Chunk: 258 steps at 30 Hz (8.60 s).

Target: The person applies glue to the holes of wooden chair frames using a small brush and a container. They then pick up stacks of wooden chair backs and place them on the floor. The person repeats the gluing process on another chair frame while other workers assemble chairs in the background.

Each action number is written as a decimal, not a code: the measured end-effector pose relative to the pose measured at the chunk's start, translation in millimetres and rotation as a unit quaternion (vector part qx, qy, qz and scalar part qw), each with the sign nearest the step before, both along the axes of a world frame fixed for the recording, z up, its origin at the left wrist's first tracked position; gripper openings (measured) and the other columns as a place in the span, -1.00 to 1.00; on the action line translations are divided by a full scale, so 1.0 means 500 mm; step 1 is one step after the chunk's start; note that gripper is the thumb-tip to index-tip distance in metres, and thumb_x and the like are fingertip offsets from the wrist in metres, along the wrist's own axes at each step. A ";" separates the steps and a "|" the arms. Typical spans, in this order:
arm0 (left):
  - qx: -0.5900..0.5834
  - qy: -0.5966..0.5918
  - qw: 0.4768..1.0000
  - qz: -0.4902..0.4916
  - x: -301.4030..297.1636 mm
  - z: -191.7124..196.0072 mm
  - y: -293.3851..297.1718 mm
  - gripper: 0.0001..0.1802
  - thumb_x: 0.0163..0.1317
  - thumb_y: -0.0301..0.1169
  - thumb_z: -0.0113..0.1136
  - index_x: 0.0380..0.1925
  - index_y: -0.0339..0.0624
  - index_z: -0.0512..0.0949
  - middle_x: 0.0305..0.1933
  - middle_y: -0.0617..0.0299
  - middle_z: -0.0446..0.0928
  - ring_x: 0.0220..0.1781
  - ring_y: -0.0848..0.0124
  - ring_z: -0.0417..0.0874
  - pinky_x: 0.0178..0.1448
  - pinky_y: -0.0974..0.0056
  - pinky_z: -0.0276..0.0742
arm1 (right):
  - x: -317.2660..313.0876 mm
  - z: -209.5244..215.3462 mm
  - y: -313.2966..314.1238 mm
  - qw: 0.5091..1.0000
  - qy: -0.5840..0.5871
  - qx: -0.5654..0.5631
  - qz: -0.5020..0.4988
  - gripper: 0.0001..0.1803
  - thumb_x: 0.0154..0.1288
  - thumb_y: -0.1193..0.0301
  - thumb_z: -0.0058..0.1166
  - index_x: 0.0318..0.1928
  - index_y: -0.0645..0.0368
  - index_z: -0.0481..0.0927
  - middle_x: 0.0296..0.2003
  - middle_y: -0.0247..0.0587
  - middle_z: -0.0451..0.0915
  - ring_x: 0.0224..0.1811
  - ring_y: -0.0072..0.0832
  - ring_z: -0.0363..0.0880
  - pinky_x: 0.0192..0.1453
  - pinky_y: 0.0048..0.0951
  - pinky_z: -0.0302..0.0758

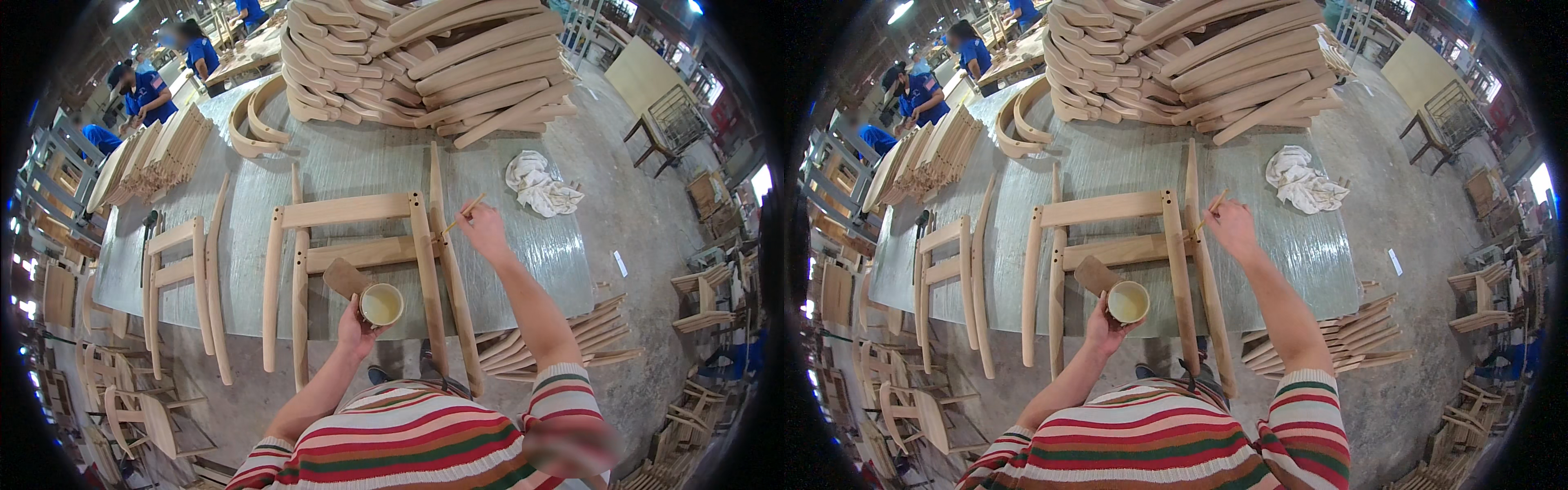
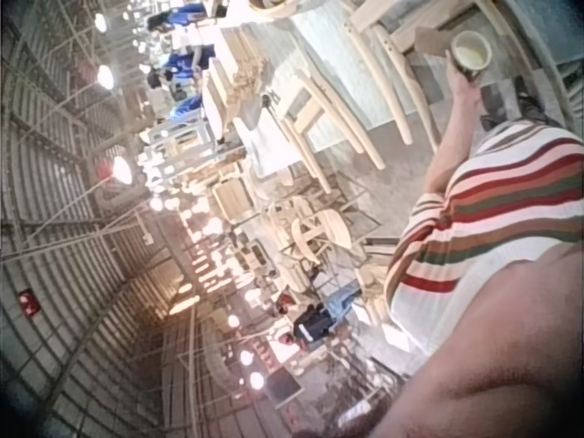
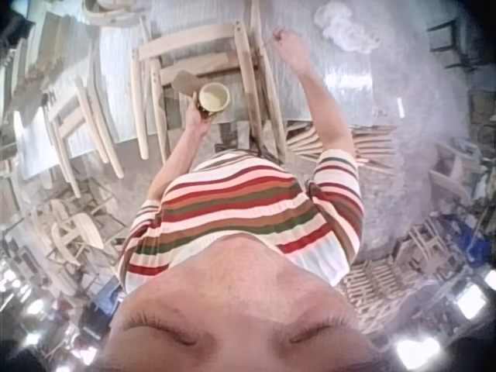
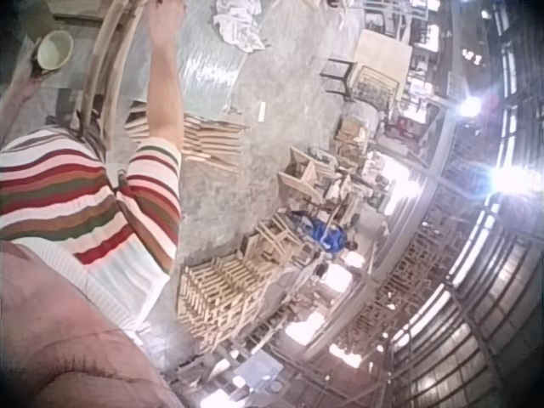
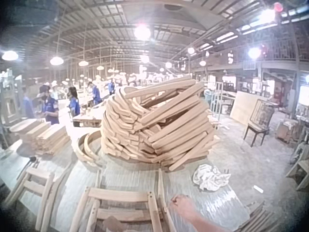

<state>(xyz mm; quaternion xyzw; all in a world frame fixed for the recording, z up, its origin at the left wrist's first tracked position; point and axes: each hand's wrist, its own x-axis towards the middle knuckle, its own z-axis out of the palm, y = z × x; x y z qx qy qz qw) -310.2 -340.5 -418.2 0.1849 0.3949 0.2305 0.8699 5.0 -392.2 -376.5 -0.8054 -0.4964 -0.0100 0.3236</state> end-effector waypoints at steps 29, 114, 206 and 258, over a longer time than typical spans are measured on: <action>-0.005 0.020 1.000 -0.014 0.000 -0.028 -0.019 -0.56 0.35 -0.04 -0.25 0.08 -0.02 0.33 0.09 0.18 0.43 0.11 0.17 0.46 0.11 -0.10 0.43 | -0.017 0.011 -0.002 0.996 -0.008 -0.087 0.027 -0.74 0.18 0.20 -0.03 -0.40 0.13 0.53 -0.49 -0.16 0.54 -0.32 -0.24 0.54 -0.13 -0.17 0.31; 0.422 0.803 0.421 0.012 -0.537 0.021 0.108 -0.56 0.09 -0.19 0.15 0.02 0.08 0.42 0.22 0.11 0.20 0.21 0.03 0.22 0.21 -0.04 0.22 | -0.292 -0.151 -0.307 0.978 0.200 -0.053 0.006 -0.50 0.06 0.37 0.11 0.07 0.11 0.40 0.14 0.21 0.25 0.24 0.01 0.13 0.29 -0.13 0.07; 0.760 0.387 0.426 -0.301 0.116 -0.068 -0.272 -0.18 -0.01 -0.01 0.20 0.24 -0.06 0.17 0.35 -0.02 0.03 0.42 0.01 -0.10 0.35 -0.22 -0.12 | -0.160 -0.210 -0.562 0.919 0.367 -0.128 0.062 -0.36 0.15 0.54 0.02 0.26 0.23 0.14 -0.41 -0.07 0.56 -0.47 -0.54 0.56 -0.40 -0.56 0.43; 0.836 0.296 0.328 -0.325 0.071 -0.107 -0.338 -0.23 -0.03 -0.22 0.16 0.23 -0.16 0.18 0.41 0.03 -0.09 0.44 0.02 -0.18 0.34 -0.29 -0.21 | -0.337 -0.434 -0.990 0.911 0.164 -0.361 -0.114 -0.42 0.00 0.33 0.20 0.09 0.21 0.41 -0.40 -0.01 0.59 -0.42 -0.22 0.58 -0.29 -0.32 0.50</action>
